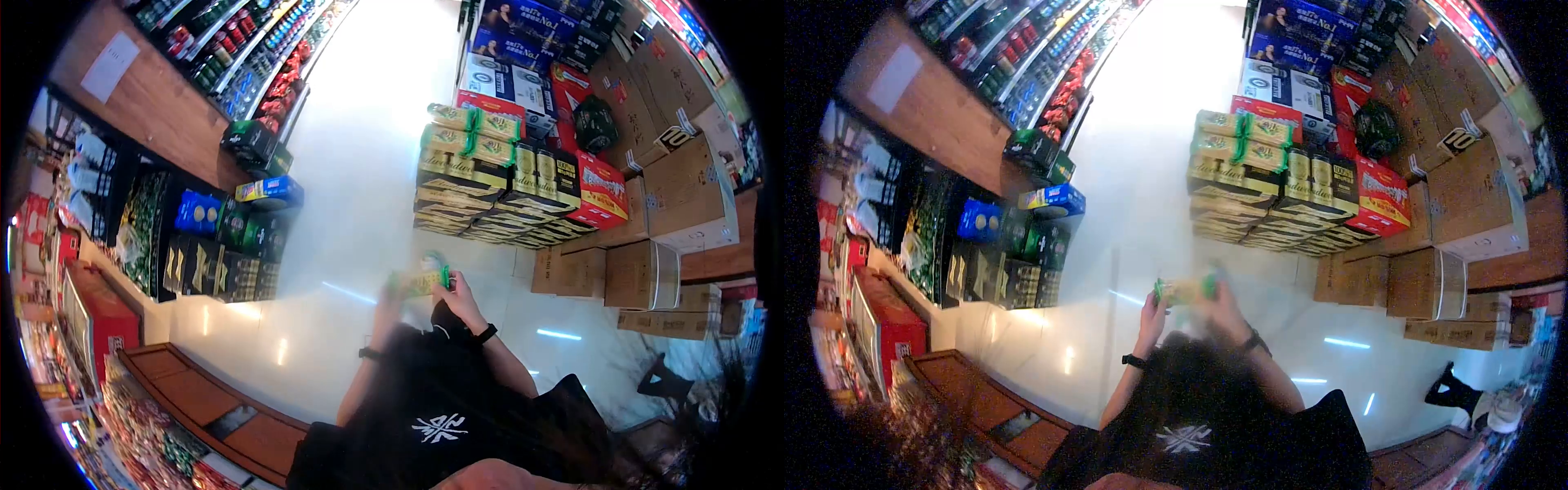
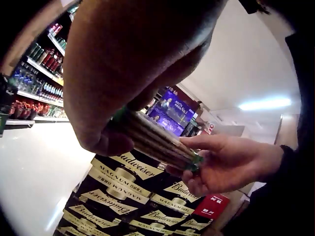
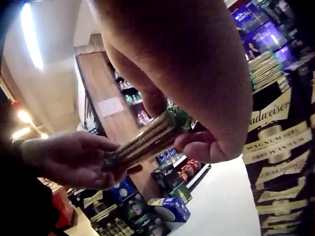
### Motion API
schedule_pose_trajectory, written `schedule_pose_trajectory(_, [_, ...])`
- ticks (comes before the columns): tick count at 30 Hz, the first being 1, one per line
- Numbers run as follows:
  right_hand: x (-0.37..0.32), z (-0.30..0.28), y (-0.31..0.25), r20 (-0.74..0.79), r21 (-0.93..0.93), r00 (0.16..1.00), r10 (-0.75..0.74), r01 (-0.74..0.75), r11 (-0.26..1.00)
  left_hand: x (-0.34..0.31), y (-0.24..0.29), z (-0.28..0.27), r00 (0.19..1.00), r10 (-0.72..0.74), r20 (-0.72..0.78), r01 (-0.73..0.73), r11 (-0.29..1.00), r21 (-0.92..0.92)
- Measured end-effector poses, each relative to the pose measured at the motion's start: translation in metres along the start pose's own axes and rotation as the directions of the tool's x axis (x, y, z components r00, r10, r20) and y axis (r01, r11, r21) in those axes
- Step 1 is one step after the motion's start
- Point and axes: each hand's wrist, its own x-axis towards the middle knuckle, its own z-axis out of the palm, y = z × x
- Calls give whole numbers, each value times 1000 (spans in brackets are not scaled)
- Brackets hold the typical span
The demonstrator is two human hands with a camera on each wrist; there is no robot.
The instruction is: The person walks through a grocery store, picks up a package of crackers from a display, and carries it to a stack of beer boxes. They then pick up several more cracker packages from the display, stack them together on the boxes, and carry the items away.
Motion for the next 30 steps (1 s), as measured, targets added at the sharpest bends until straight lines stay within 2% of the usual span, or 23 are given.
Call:
schedule_pose_trajectory(1, [9, -2, -10, -40, -48, 999, -27, 25, 999, 14, -5, 4, 1000, 21, 6, -22, 999, 37])
schedule_pose_trajectory(4, [57, -18, 15, -135, -58, 991, 6, -14, 998, 62, 24, 16, 989, 129, 76, -130, 992, 6])
schedule_pose_trajectory(7, [104, -33, -14, -151, -33, 988, 18, -23, 999, 112, 61, 32, 996, 78, 37, -81, 993, 85])
schedule_pose_trajectory(9, [138, -41, -28, -181, -25, 983, 13, -18, 1000, 141, 92, 43, 999, 25, 28, -27, 998, 60])
schedule_pose_trajectory(10, [155, -45, -34, -181, 2, 983, -23, 24, 1000, 157, 107, 49, 1000, -1, 23, 0, 999, 46])
schedule_pose_trajectory(12, [184, -58, -54, -182, 49, 979, -91, 101, 994, 186, 121, 58, 999, 44, 5, -44, 991, 123])
schedule_pose_trajectory(13, [207, -62, -46, -222, -41, 946, -236, 233, 972, 200, 127, 64, 998, 66, -3, -65, 985, 159])
schedule_pose_trajectory(16, [241, -82, -78, -227, -20, 954, -197, 198, 980, 244, 152, 87, 987, 158, -41, -157, 987, 19])
schedule_pose_trajectory(17, [256, -85, -70, -240, 86, 953, -185, 210, 974, 262, 147, 92, 982, 183, -42, -181, 983, 44])
schedule_pose_trajectory(19, [273, -91, -80, -345, 18, 921, -182, 201, 979, 297, 127, 102, 973, 226, -41, -222, 971, 87])
schedule_pose_trajectory(22, [290, -97, -91, -424, -74, 889, -174, 157, 985, 308, 181, 125, 964, 215, -157, -212, 977, 31])
schedule_pose_trajectory(23, [295, -98, -92, -438, -102, 883, -169, 138, 985, 317, 177, 128, 963, 220, -158, -221, 975, 15])
schedule_pose_trajectory(26, [314, -101, -75, -401, -241, 868, -292, 208, 948, 346, 154, 133, 959, 234, -157, -235, 972, 13])
schedule_pose_trajectory(29, [318, -103, -74, -394, -278, 888, -238, 132, 951, 355, 147, 135, 955, 247, -164, -235, 968, 89])
schedule_pose_trajectory(30, [319, -101, -75, -402, -310, 876, -267, 144, 940, 357, 148, 136, 950, 261, -172, -246, 964, 106])
